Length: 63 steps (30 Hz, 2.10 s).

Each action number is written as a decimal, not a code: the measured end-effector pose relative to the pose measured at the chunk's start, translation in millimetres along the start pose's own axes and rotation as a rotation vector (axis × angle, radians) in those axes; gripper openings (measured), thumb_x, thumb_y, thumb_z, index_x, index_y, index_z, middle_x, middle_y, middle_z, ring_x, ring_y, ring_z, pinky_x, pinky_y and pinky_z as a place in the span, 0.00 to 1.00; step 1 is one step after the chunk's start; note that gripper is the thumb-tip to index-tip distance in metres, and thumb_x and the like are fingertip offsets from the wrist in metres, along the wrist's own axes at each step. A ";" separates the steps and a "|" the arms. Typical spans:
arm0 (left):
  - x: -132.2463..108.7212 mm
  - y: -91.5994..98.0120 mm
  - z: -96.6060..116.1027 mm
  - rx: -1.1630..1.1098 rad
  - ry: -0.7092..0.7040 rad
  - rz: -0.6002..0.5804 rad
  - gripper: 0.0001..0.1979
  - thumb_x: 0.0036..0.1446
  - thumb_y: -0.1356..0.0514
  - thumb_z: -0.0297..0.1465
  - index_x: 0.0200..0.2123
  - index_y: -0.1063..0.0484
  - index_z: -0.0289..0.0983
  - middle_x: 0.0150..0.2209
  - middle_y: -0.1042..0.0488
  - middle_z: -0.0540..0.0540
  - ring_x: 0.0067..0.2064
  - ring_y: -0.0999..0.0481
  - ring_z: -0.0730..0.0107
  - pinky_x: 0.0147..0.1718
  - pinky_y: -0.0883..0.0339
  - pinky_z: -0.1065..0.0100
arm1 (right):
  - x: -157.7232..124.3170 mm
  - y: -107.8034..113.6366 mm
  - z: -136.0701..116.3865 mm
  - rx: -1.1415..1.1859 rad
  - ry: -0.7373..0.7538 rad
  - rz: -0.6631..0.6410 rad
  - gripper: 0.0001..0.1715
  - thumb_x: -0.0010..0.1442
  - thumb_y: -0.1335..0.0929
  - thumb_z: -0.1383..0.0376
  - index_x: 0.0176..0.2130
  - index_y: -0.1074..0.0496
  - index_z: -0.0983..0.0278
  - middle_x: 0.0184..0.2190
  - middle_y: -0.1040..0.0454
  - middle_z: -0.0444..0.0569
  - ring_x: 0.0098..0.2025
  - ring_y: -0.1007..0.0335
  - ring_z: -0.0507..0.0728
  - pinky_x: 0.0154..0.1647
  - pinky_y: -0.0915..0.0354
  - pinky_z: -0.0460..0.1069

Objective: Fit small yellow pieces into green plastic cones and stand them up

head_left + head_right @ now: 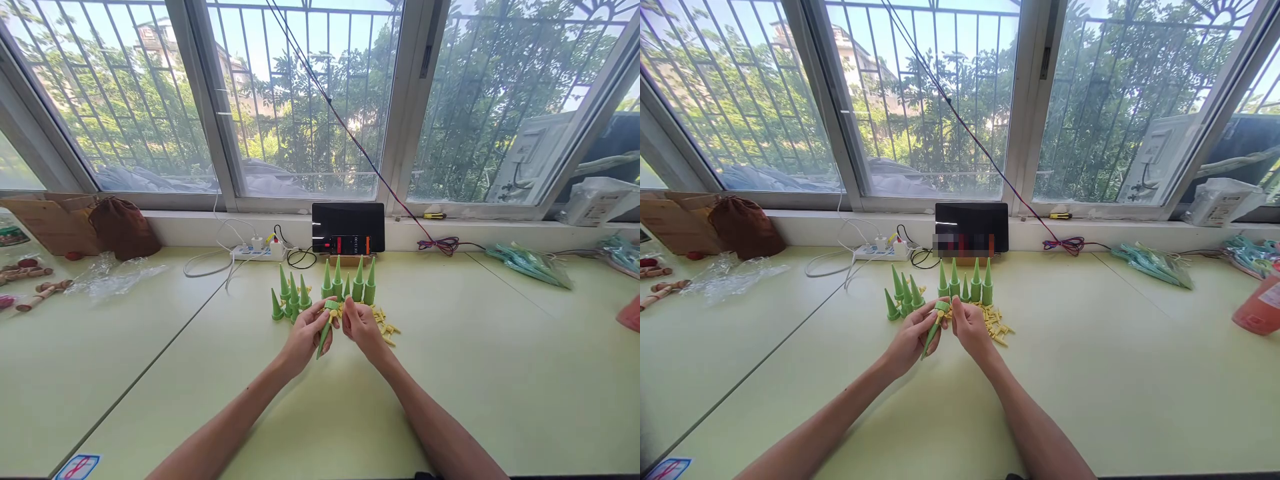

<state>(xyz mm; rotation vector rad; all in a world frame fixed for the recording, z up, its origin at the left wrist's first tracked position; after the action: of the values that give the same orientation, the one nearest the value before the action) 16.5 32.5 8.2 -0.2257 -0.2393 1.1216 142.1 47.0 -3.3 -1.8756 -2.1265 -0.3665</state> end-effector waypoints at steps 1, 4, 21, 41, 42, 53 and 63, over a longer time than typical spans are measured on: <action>-0.1 -0.4 -0.3 -0.027 0.014 -0.005 0.26 0.58 0.39 0.40 0.57 0.36 0.35 0.31 0.30 0.49 0.16 0.36 0.82 0.15 0.45 0.75 | 0.2 0.5 0.4 -0.005 0.005 0.010 0.36 0.63 0.44 0.39 0.18 0.44 0.62 0.13 0.46 0.40 0.15 0.52 0.48 0.16 0.52 0.45; -0.7 -1.6 0.2 -0.067 0.030 -0.010 0.25 0.57 0.39 0.38 0.56 0.35 0.35 0.30 0.29 0.49 0.16 0.36 0.82 0.15 0.46 0.75 | 0.6 1.4 1.2 -0.022 0.017 0.033 0.36 0.63 0.44 0.40 0.17 0.44 0.62 0.13 0.45 0.41 0.15 0.51 0.48 0.17 0.51 0.45; 2.1 2.0 -5.5 0.038 0.035 0.060 0.24 0.56 0.39 0.42 0.52 0.34 0.35 0.26 0.29 0.51 0.16 0.36 0.79 0.14 0.47 0.75 | -4.5 -2.3 -19.9 -0.272 0.157 0.019 0.29 0.67 0.43 0.49 0.21 0.42 0.63 0.17 0.38 0.41 0.19 0.48 0.48 0.22 0.48 0.45; -5.7 -1.9 -7.6 0.609 -0.259 0.070 0.17 0.60 0.47 0.35 0.52 0.35 0.38 0.29 0.28 0.50 0.18 0.36 0.80 0.18 0.42 0.75 | -1.4 13.7 -12.3 -0.481 0.089 0.272 0.28 0.62 0.38 0.53 0.18 0.49 0.62 0.15 0.51 0.38 0.19 0.55 0.48 0.21 0.55 0.46; -6.4 -2.8 -7.2 0.642 -0.269 0.064 0.18 0.60 0.46 0.35 0.52 0.34 0.38 0.27 0.29 0.51 0.18 0.37 0.79 0.19 0.42 0.74 | -1.2 14.6 -12.3 -0.483 0.086 0.284 0.28 0.62 0.38 0.53 0.18 0.50 0.62 0.15 0.51 0.38 0.20 0.55 0.49 0.21 0.55 0.46; -4.9 -0.6 -5.2 0.870 -0.317 0.139 0.16 0.63 0.46 0.38 0.49 0.30 0.36 0.18 0.39 0.55 0.20 0.43 0.76 0.22 0.49 0.72 | -1.1 14.0 -10.2 -0.410 0.047 0.275 0.27 0.63 0.39 0.53 0.19 0.50 0.62 0.16 0.50 0.39 0.21 0.54 0.50 0.22 0.55 0.47; -5.1 0.0 -3.6 1.041 -0.450 0.155 0.07 0.62 0.46 0.32 0.33 0.31 0.36 0.30 0.30 0.49 0.25 0.39 0.76 0.25 0.44 0.71 | -1.4 16.6 -9.1 -0.389 -0.005 0.339 0.27 0.65 0.41 0.53 0.19 0.48 0.62 0.15 0.49 0.39 0.20 0.54 0.49 0.22 0.55 0.46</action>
<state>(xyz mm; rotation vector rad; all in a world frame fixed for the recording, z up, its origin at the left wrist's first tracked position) 15.5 27.7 4.4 0.9518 -0.0087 1.3067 159.1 44.5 4.8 -2.3995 -1.7847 -0.7368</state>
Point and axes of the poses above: each hand's wrist, its own x-axis towards the middle knuckle, its own y-axis out of the back of the hand, z = x × y, the point moved 4 cm from there along x, towards the middle knuckle
